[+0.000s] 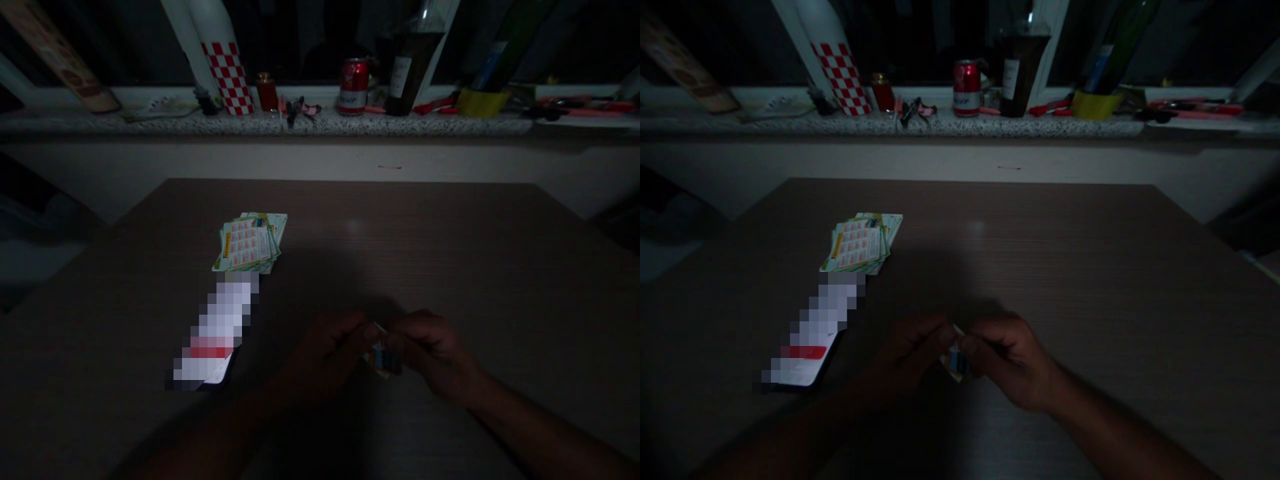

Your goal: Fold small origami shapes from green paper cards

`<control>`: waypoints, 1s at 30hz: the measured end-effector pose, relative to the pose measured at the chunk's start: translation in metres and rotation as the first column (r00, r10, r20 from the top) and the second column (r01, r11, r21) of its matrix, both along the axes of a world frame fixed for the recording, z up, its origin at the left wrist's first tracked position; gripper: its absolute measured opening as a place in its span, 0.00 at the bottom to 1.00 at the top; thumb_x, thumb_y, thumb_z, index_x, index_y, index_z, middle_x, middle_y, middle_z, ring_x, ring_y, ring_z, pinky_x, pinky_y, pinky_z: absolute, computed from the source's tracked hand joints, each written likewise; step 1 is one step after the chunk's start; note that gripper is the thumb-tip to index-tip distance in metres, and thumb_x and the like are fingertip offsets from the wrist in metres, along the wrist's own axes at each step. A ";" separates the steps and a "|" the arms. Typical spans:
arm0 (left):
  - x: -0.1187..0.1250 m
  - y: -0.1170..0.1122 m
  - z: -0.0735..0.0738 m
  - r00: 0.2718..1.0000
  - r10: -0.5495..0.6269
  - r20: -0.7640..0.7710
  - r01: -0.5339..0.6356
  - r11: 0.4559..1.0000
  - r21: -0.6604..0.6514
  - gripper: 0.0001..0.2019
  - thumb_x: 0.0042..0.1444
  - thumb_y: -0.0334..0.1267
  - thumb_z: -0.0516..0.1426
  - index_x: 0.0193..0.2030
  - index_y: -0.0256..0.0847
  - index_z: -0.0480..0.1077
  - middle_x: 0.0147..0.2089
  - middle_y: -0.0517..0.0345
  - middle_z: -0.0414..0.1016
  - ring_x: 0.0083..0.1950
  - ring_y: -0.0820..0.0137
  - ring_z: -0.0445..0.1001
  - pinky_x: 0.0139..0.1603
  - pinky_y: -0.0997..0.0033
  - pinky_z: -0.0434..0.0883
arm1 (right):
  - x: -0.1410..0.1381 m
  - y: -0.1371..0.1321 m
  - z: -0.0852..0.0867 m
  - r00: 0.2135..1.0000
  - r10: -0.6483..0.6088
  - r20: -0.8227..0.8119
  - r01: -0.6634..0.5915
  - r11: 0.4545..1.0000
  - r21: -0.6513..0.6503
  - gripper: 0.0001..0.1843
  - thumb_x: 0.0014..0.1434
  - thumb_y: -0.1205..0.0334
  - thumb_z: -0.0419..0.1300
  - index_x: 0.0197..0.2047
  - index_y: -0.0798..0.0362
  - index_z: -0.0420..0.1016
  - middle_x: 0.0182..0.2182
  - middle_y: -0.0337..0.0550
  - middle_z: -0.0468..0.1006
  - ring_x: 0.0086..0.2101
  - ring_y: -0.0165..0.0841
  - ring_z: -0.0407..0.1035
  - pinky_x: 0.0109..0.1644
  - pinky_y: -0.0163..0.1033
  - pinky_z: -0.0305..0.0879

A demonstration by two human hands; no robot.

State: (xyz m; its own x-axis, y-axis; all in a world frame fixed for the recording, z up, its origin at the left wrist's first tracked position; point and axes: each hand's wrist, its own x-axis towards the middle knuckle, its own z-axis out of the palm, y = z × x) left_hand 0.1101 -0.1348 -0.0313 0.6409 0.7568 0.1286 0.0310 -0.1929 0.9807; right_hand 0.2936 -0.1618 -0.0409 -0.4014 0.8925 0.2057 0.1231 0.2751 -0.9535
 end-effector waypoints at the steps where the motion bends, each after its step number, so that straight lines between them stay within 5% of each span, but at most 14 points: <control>1: 0.000 0.000 0.000 1.000 0.011 -0.021 -0.011 1.000 0.009 0.18 0.65 0.43 0.48 0.26 0.37 0.65 0.22 0.65 0.60 0.24 0.78 0.58 0.25 0.79 0.56 | 0.000 0.001 -0.001 1.000 0.011 -0.004 -0.011 0.999 -0.035 0.22 0.65 0.54 0.51 0.22 0.55 0.67 0.16 0.36 0.65 0.19 0.25 0.60 0.22 0.31 0.56; 6: 0.001 0.000 0.001 1.000 -0.010 -0.014 0.010 0.999 -0.051 0.18 0.65 0.45 0.48 0.28 0.37 0.66 0.24 0.63 0.65 0.26 0.77 0.63 0.28 0.78 0.60 | 0.001 0.001 -0.001 0.998 0.055 -0.044 -0.062 0.985 -0.162 0.19 0.65 0.55 0.52 0.26 0.56 0.69 0.19 0.38 0.68 0.22 0.26 0.62 0.25 0.31 0.59; 12: -0.001 0.001 -0.001 0.996 -0.061 0.066 0.070 0.987 -0.144 0.19 0.65 0.46 0.47 0.31 0.36 0.70 0.27 0.59 0.71 0.29 0.74 0.69 0.32 0.76 0.64 | 0.000 0.000 0.003 0.990 0.073 -0.119 -0.090 0.984 -0.151 0.17 0.65 0.57 0.52 0.30 0.57 0.73 0.21 0.39 0.70 0.23 0.26 0.64 0.26 0.32 0.62; 18: -0.001 0.001 -0.002 1.000 0.014 -0.020 -0.015 0.999 -0.046 0.20 0.64 0.48 0.48 0.29 0.36 0.69 0.24 0.61 0.67 0.26 0.76 0.64 0.28 0.77 0.60 | 0.002 0.003 0.001 0.995 0.066 -0.071 -0.076 0.987 -0.145 0.20 0.64 0.54 0.53 0.25 0.57 0.70 0.19 0.38 0.69 0.22 0.26 0.63 0.25 0.31 0.60; 30: 0.003 0.003 0.000 0.996 0.085 -0.001 -0.084 0.990 -0.117 0.19 0.64 0.47 0.49 0.29 0.37 0.68 0.25 0.60 0.68 0.28 0.74 0.66 0.29 0.76 0.62 | 0.002 0.003 0.002 0.995 0.008 -0.095 -0.020 0.992 -0.123 0.20 0.65 0.56 0.53 0.24 0.56 0.70 0.19 0.38 0.70 0.22 0.26 0.64 0.26 0.32 0.60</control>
State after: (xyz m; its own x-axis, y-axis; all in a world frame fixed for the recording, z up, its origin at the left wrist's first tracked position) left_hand 0.1135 -0.1314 -0.0312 0.5737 0.8181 0.0386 0.0380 -0.0737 0.9966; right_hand 0.2952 -0.1583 -0.0384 -0.3980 0.9078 0.1321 0.0278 0.1559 -0.9874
